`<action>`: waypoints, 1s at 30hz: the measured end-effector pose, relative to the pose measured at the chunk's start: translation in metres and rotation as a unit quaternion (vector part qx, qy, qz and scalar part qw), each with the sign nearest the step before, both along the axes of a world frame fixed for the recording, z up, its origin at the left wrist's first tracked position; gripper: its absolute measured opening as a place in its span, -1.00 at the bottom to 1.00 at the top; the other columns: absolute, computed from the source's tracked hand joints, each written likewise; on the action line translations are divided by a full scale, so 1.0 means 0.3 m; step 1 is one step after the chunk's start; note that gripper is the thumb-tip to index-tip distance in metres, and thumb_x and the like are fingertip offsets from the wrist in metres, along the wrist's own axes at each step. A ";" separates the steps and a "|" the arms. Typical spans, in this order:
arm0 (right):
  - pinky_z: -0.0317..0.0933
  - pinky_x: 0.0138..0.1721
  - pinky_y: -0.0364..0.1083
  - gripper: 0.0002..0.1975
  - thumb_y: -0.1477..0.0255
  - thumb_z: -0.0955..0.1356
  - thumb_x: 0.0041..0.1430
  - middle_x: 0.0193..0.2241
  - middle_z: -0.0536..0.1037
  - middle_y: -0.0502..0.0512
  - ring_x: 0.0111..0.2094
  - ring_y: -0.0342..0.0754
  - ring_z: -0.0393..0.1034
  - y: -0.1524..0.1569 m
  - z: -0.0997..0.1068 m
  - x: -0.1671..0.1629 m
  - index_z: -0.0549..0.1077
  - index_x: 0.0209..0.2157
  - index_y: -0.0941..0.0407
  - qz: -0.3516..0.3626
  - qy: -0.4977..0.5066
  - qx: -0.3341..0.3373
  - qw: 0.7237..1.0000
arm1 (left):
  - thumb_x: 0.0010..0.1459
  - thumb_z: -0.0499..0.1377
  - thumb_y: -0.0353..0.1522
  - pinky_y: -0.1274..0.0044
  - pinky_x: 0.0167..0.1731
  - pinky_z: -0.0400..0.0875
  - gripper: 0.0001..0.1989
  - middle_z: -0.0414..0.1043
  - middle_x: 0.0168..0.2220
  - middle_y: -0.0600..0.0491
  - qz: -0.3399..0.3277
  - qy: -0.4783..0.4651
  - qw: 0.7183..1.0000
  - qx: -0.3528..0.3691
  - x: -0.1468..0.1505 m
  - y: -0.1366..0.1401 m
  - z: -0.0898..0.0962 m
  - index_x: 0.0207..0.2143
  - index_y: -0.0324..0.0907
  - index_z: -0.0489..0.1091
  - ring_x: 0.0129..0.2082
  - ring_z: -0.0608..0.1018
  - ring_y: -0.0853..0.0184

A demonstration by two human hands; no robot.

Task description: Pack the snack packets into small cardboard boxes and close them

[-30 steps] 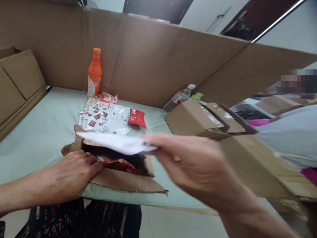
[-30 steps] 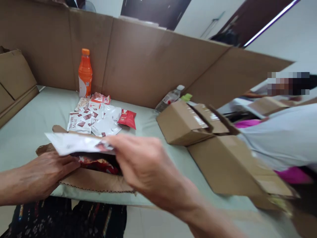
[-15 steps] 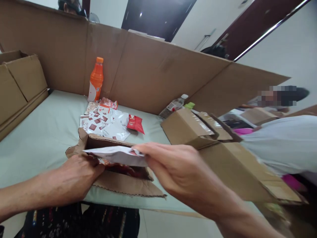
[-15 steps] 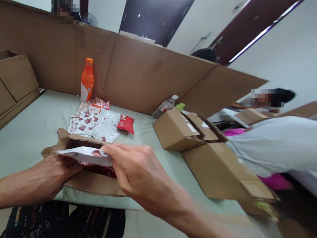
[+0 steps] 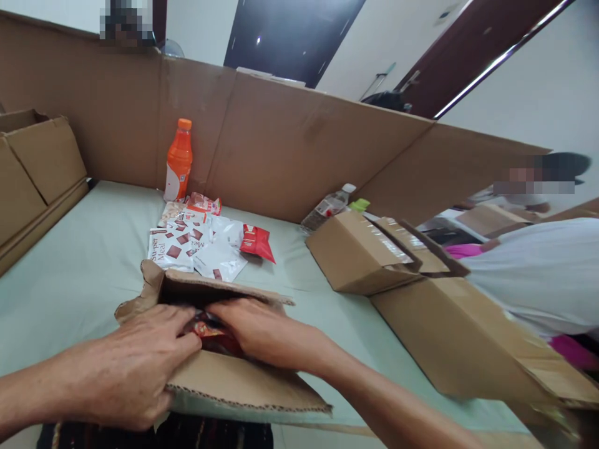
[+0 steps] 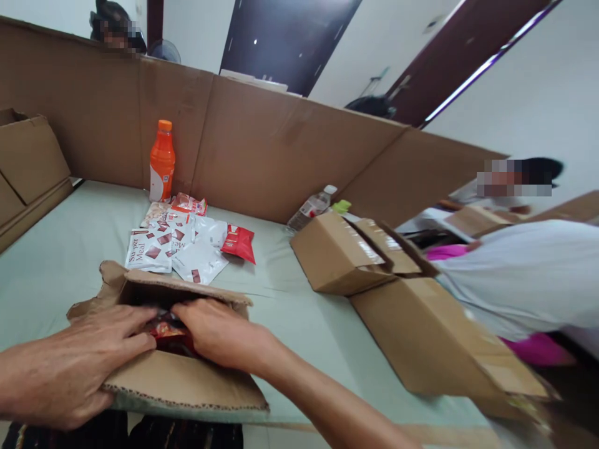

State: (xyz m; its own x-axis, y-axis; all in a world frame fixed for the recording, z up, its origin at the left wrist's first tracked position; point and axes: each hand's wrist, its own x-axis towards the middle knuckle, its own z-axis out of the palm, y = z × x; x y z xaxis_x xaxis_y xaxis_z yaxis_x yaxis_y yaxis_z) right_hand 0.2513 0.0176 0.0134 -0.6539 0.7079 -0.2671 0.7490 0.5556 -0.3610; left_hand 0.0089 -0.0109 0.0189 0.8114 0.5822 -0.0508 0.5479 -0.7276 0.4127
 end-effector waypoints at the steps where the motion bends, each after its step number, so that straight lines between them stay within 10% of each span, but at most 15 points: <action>1: 0.41 -0.11 -0.03 -0.68 0.59 0.28 0.31 -0.08 0.69 0.24 -0.09 0.07 0.60 -0.013 0.029 0.016 0.58 -0.01 0.14 0.006 0.046 0.032 0.998 | -0.08 0.20 -0.51 0.17 0.14 0.45 -0.50 0.43 0.19 -0.20 -0.004 0.000 1.000 -0.014 0.002 0.008 0.004 0.00 -0.17 0.43 0.22 0.45 -0.08; 7: 0.38 -0.35 -0.15 -0.77 0.45 0.29 0.35 -0.40 0.67 0.06 -0.41 -0.11 0.53 0.163 0.116 0.071 0.61 -0.21 0.13 -0.183 0.306 0.156 0.921 | 0.04 0.25 -0.45 0.11 0.12 0.47 -0.59 0.53 0.07 -0.18 -0.005 0.033 0.997 -0.075 0.019 0.034 0.032 -0.01 -0.14 0.49 0.09 0.56 -0.08; 13: 0.15 -0.55 -0.18 -0.78 0.36 0.43 0.17 -0.60 0.50 0.02 -0.56 -0.15 0.34 0.583 -0.150 -0.092 0.52 -0.51 0.18 -0.281 0.144 -0.085 0.945 | 0.14 0.30 -0.35 0.05 0.20 0.41 -0.56 0.46 0.19 -0.24 -0.006 0.055 0.997 -0.062 0.019 0.021 0.007 0.09 -0.17 0.47 0.21 0.48 -0.14; 19: 0.09 -0.60 -0.22 -0.76 0.45 0.52 -0.06 -0.77 0.23 -0.17 -0.63 -0.20 0.18 0.646 -0.289 -0.234 0.38 -0.57 0.13 -0.286 0.169 -0.116 0.936 | 0.21 0.24 -0.36 0.12 0.23 0.37 -0.62 0.47 0.18 -0.18 -0.009 0.043 0.998 -0.036 0.024 0.023 -0.004 0.09 -0.12 0.44 0.17 0.50 -0.05; 25: 0.29 -0.39 -0.21 -0.82 0.54 0.40 0.08 -0.53 0.43 -0.09 -0.47 -0.21 0.32 0.559 -0.101 -0.117 0.33 -0.52 0.11 -0.278 0.295 -0.080 0.911 | 0.10 0.22 -0.46 0.11 0.22 0.38 -0.64 0.47 0.12 -0.17 -0.009 0.043 0.995 -0.094 0.027 0.025 0.019 -0.01 -0.15 0.45 0.16 0.49 -0.05; 30: 0.18 -0.50 -0.13 -0.80 0.60 0.45 0.06 -0.52 0.43 -0.08 -0.54 -0.18 0.25 0.331 0.179 0.106 0.39 -0.47 0.05 -0.207 0.382 0.268 0.860 | 0.08 0.20 -0.45 0.11 0.20 0.37 -0.61 0.48 0.12 -0.16 -0.010 0.006 0.997 -0.072 0.016 0.027 -0.002 0.01 -0.14 0.45 0.15 0.49 -0.06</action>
State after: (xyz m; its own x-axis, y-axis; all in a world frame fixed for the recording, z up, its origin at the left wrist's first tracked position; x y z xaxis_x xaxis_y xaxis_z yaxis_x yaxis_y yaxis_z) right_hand 0.2831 0.1170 0.0672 -0.1560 0.8092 0.5665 0.5799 0.5392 -0.6107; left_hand 0.0138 -0.0028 0.0183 0.8211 0.5528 -0.1423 0.5403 -0.6721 0.5064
